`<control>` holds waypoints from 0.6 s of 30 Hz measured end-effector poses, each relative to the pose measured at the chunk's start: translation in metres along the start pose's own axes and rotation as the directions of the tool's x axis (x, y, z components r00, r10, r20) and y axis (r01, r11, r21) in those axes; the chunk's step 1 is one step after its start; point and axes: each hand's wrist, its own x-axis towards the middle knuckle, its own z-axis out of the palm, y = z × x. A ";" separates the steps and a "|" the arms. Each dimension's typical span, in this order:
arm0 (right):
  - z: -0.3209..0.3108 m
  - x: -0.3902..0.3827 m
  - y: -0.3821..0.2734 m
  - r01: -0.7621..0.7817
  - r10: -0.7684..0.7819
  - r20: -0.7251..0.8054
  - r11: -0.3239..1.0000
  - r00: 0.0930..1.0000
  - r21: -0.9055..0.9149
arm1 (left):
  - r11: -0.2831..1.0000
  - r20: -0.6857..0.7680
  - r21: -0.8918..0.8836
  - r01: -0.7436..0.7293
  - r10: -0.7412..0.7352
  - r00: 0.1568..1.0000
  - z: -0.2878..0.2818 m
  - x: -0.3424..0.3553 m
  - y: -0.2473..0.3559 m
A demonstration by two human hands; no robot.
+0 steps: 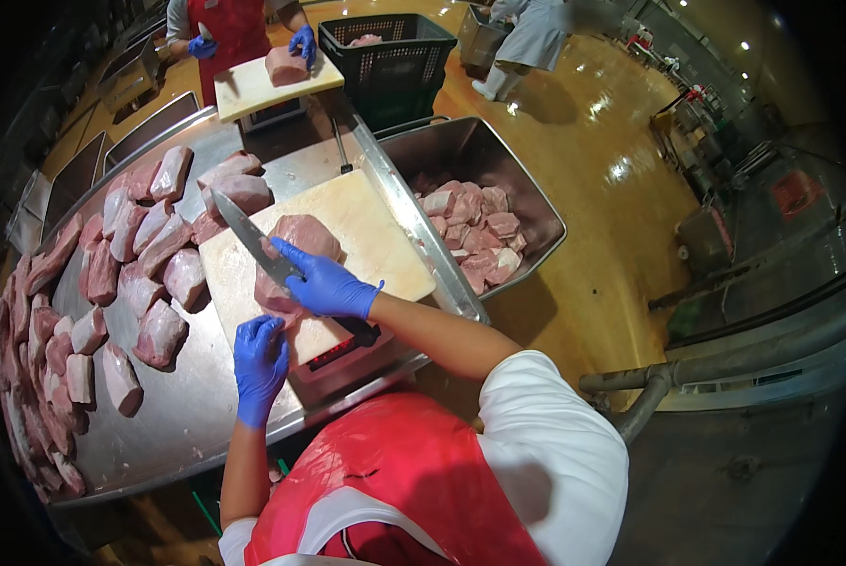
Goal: The person cuts large pieces of raw meat into smaller portions using a knife on a cutting board. They trim fat and place the cut pieces into a green basket. The person occasionally sharpens the knife with a honing steel.
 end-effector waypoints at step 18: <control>-0.049 -0.048 0.000 -0.209 0.253 -0.066 0.900 0.965 0.383 | 0.997 0.102 0.051 -0.055 0.050 0.994 -0.004 0.013 0.004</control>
